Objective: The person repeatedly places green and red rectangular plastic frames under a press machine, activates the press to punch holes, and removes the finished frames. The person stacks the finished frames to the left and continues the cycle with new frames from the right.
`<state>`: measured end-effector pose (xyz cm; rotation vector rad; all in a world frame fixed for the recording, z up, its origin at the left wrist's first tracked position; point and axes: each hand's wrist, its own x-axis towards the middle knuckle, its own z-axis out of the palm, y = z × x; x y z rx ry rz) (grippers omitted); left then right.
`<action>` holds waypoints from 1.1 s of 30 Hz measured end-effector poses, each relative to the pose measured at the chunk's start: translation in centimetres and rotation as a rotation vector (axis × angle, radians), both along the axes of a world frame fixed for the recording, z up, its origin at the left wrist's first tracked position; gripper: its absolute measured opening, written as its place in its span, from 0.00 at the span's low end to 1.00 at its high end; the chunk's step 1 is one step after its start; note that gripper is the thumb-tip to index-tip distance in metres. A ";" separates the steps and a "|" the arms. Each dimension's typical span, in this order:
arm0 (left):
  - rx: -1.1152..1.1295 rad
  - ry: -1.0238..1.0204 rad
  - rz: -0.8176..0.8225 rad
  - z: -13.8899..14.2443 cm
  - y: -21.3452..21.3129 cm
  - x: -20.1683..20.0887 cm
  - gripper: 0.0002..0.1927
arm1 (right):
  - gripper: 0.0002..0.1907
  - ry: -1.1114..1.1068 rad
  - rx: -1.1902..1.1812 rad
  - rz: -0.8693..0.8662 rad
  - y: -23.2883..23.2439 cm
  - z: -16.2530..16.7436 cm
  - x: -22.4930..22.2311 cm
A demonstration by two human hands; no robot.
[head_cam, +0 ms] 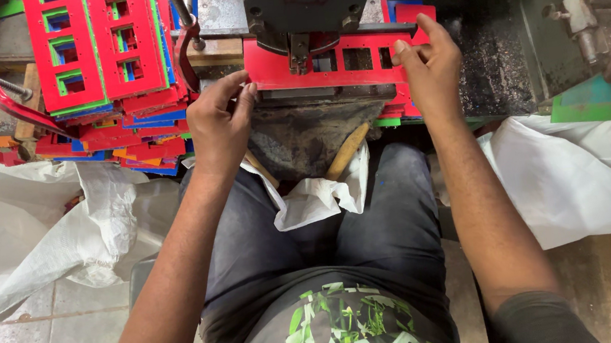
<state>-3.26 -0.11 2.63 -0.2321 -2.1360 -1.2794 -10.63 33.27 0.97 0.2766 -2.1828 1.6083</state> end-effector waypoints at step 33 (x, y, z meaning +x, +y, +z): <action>0.198 -0.206 0.140 3.6 -7.0 7.9 0.27 | 0.08 -0.373 -0.359 0.629 -19.8 1.5 14.5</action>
